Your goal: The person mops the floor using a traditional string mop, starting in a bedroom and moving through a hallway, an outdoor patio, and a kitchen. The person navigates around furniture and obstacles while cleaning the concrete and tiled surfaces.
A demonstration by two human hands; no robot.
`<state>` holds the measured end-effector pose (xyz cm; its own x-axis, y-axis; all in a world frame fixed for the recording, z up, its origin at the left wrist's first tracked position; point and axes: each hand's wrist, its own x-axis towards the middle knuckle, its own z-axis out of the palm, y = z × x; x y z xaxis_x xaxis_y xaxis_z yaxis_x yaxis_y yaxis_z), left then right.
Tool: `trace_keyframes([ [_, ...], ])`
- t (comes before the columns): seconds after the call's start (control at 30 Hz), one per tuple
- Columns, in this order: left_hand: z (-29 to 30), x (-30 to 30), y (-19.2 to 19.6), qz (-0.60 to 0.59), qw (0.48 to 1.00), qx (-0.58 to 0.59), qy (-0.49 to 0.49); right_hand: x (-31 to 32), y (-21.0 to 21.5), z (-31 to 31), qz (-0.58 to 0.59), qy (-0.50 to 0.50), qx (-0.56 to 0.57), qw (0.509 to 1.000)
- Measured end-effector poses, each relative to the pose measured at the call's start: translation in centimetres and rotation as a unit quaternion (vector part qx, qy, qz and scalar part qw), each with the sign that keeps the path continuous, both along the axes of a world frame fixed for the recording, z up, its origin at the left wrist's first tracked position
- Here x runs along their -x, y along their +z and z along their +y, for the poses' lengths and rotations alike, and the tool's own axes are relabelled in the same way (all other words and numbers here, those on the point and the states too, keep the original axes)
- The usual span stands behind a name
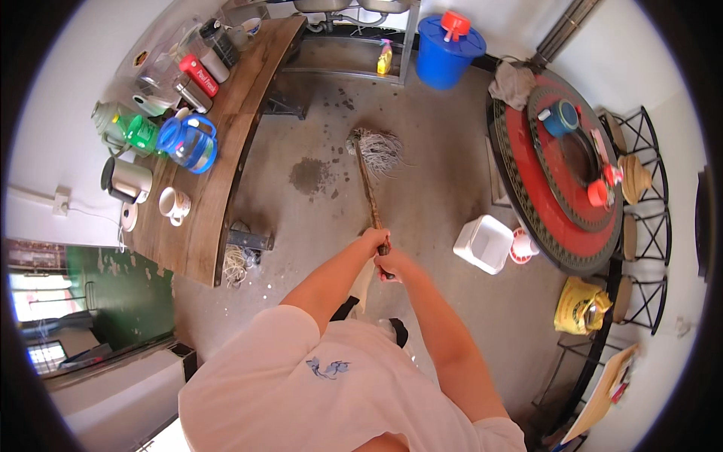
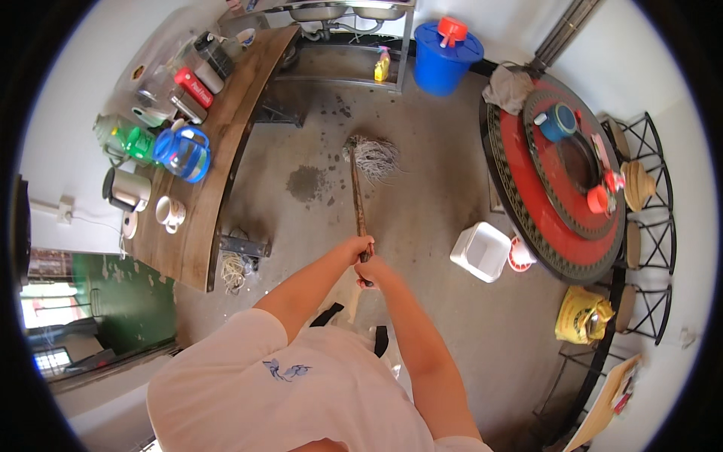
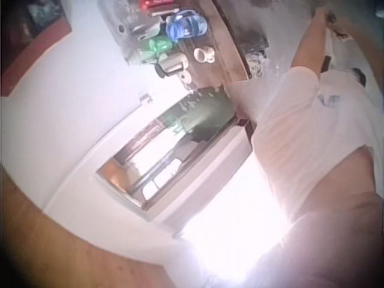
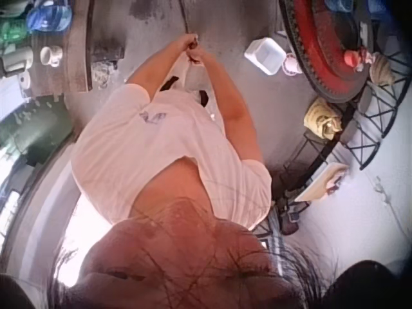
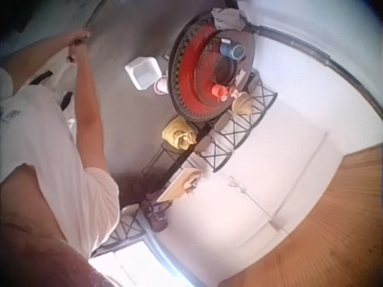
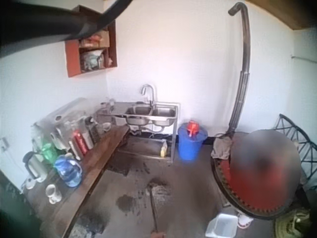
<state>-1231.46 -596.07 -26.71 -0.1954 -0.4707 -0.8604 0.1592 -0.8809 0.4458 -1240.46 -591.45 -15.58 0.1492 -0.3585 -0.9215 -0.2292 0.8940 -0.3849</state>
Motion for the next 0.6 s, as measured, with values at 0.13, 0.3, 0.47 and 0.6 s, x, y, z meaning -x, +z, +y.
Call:
trace_keyframes([
  [0.13,-11.2,0.3,2.3,-0.018,1.0,-0.017,0.015,0.6,1.0,-11.7,-0.018,0.034,-0.002,0.999],
  [0.3,-23.5,1.6,4.1,0.016,0.997,-0.046,0.062,2.6,2.4,-25.2,-0.028,0.069,0.025,0.997],
  [0.47,-35.0,3.2,2.9,0.071,0.986,-0.044,0.142,5.1,2.5,-38.6,0.039,0.224,0.057,0.972],
  [0.6,-44.4,4.6,4.0,0.064,0.98,-0.008,0.191,7.2,1.0,-49.7,0.002,0.279,0.067,0.958],
])
